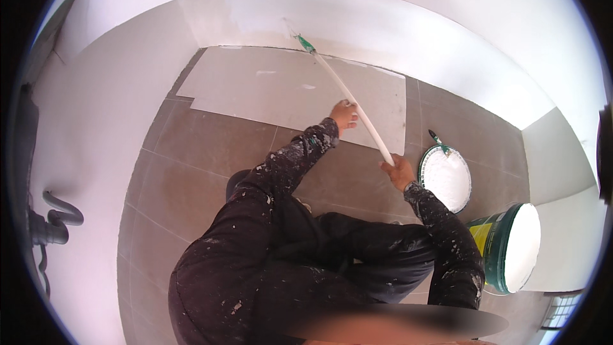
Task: The person kneels on the floor and uses a paint roller on an extension pole to apply white paint to a wall. They repeatedly dip the roller into a paint tray and roll the paint onto the wall surface.
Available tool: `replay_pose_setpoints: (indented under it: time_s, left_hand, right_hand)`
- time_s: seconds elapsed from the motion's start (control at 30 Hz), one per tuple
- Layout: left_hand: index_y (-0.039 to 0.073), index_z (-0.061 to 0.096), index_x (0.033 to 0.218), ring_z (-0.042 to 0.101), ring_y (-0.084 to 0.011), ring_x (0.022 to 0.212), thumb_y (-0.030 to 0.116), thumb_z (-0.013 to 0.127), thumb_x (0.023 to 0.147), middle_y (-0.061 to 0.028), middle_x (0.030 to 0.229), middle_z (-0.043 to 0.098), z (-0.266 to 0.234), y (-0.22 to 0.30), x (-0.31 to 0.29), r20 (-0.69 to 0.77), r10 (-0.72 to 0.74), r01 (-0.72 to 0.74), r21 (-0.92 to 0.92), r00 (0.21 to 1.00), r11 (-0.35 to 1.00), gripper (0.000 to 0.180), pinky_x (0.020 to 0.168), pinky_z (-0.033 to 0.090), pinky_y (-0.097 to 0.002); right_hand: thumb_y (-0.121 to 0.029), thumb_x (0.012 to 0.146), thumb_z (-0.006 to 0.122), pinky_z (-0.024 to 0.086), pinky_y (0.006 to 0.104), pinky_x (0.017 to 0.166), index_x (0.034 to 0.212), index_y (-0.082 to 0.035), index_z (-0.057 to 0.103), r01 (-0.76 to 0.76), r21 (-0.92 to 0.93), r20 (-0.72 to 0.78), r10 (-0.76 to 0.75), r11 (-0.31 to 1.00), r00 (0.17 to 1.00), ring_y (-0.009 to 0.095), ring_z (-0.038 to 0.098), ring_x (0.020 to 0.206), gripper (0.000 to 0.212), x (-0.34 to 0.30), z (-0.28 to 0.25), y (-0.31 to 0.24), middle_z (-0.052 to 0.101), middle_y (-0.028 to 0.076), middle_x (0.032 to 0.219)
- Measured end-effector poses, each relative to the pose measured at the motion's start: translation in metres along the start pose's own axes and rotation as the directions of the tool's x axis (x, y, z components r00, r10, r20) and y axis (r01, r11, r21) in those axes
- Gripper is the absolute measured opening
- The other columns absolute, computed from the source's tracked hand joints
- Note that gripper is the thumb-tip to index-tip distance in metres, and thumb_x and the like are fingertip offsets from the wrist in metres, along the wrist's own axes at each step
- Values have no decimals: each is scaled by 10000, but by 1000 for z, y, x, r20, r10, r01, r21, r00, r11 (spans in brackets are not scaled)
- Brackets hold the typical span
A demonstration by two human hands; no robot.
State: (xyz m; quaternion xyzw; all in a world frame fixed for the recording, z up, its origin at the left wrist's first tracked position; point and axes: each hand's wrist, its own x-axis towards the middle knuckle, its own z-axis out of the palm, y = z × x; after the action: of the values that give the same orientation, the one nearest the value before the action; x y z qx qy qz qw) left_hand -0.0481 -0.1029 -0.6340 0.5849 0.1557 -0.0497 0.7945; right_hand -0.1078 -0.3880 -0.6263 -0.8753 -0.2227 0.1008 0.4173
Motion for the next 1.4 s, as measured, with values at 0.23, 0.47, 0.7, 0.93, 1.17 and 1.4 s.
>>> replay_pose_setpoints:
  time_s: [0.23, 0.47, 0.7, 0.93, 1.17, 1.4]
  left_hand:
    - [92, 387, 1402, 639, -260, 1012, 197, 575, 996, -82, 1193, 569, 28, 11, 38, 100, 132, -100, -279, 986, 955, 460, 862, 580, -439]
    - [34, 467, 1201, 671, -264, 945, 196, 588, 999, -104, 1043, 563, 119, -1, 30, 59, 169, -142, -322, 984, 936, 285, 815, 630, -461]
    - [12, 444, 1145, 678, -326, 996, 155, 544, 1016, -133, 1058, 557, 106, 4, 40, 85, 159, -123, -332, 984, 935, 217, 866, 613, -506]
    - [22, 425, 1134, 675, -344, 1023, 156, 534, 1021, -143, 1082, 550, 102, -4, 43, 165, 149, -76, -383, 975, 921, 206, 891, 603, -506]
    - [43, 412, 1309, 663, -311, 1052, 125, 548, 1008, -136, 1141, 585, 115, -24, 32, 299, 111, -21, -287, 948, 958, 340, 950, 580, -473]
    - [27, 313, 1545, 661, -212, 925, 239, 650, 968, -104, 1198, 645, 78, -30, -23, 386, -227, 26, 460, 894, 887, 701, 809, 557, -364]
  right_hand:
    - [-310, 908, 698, 420, 321, 544, 926, 18, 614, -143, -26, -6, 143, 989, 990, 136, 473, 559, 338, -62, -48, 23, 558, 16, 668]
    - [-264, 907, 714, 477, 349, 650, 1012, 35, 638, -173, -144, -118, 157, 974, 981, 192, 561, 662, 326, -114, -108, 32, 621, 123, 724]
    - [-311, 922, 699, 509, 442, 630, 1111, 16, 629, -158, -263, -172, 115, 952, 978, 382, 676, 677, 385, -108, -98, 28, 660, 241, 728]
    - [-363, 924, 681, 524, 521, 672, 1154, -38, 610, -227, -485, -265, 106, 845, 958, 455, 675, 776, 404, -114, -91, 22, 688, 256, 806]
    - [-289, 903, 720, 506, 386, 684, 1087, 17, 655, -304, -136, -141, 285, 943, 948, 242, 648, 707, 363, -140, -105, 36, 681, 149, 775]
    - [-309, 878, 728, 467, 374, 670, 969, 44, 664, -264, -36, -52, 262, 964, 964, 193, 557, 678, 370, -94, -94, 64, 610, 106, 716]
